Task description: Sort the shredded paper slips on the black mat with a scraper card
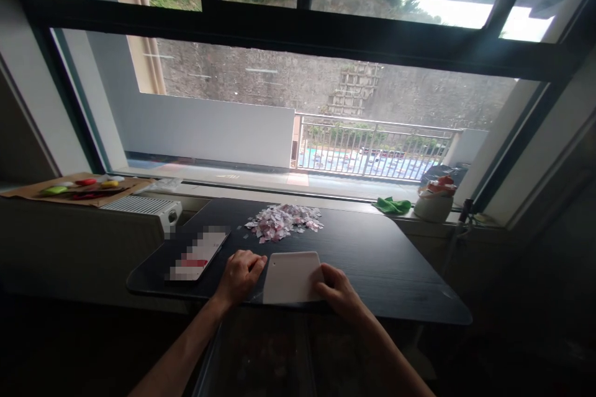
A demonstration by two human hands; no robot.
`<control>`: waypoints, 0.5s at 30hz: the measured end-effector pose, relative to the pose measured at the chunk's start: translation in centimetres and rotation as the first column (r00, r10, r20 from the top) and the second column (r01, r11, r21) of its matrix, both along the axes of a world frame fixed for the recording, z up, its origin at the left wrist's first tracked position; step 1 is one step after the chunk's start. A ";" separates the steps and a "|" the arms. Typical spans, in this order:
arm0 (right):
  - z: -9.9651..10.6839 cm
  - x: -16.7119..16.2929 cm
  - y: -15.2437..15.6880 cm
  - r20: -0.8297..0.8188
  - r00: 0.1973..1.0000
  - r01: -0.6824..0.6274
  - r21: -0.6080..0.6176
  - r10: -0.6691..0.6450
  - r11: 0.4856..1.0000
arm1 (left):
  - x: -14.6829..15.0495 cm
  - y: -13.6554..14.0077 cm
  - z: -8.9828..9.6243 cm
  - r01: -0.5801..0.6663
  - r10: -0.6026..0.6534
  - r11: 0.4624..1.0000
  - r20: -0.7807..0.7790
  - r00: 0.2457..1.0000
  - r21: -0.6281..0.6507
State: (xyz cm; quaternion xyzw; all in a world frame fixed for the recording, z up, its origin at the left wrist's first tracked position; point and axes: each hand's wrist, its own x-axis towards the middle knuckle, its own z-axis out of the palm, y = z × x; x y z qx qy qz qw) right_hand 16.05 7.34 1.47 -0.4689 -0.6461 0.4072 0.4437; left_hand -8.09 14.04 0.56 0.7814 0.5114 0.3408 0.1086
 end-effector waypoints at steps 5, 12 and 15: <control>-0.2 -0.1 -0.2 0.033 0.999 0.035 0.015 -0.035 0.999 | 0.1 -0.7 0.4 0.020 -0.020 1.000 -0.026 0.999 -0.019; -1.2 0.0 -0.3 0.123 0.988 0.088 0.028 -0.091 0.996 | 0.3 -1.1 -0.2 0.019 -0.019 1.000 -0.079 0.997 0.006; -1.2 0.1 -0.4 0.170 0.978 0.123 0.014 -0.123 0.992 | 0.3 -1.2 -0.9 0.014 -0.010 0.999 -0.071 0.997 0.050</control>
